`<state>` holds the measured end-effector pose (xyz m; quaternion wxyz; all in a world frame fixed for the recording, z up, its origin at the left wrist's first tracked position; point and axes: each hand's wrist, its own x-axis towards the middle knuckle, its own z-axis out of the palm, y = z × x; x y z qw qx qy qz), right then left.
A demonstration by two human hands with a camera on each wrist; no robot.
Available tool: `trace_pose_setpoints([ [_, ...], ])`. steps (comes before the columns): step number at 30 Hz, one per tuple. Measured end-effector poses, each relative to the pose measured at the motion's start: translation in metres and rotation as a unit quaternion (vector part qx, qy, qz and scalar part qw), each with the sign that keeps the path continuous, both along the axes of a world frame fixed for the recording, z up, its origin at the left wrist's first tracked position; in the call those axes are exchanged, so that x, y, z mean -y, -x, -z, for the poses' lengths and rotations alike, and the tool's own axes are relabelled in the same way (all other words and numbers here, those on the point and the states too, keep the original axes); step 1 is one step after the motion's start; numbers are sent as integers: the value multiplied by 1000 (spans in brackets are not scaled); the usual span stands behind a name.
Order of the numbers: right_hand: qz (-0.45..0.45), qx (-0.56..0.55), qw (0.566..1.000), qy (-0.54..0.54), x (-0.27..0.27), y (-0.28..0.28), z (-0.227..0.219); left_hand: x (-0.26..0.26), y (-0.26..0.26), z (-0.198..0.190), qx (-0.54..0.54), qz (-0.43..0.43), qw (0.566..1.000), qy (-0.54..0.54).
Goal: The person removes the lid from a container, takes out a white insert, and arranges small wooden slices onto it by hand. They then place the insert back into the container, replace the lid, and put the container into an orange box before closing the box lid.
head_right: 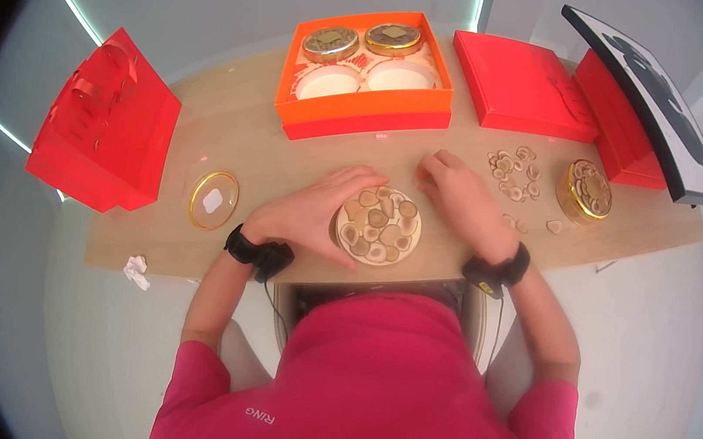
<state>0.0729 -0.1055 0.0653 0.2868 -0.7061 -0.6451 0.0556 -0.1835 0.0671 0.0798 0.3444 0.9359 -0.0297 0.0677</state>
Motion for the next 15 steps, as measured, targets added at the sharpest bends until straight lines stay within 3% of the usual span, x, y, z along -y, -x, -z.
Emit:
trace_pose_setpoints([
  [3, 7, -44, 998, 37, 3, -4, -7, 0, 0, -1, 3, 2, 1000, 0],
  [9, -46, -100, 990, -82, 10, 14, -32, -1, -2, 5, 38, 6, 999, -22],
  [15, -33, -128, 991, -17, 21, 36, -58, -1, -1, 5, 35, 1, 999, -11],
])
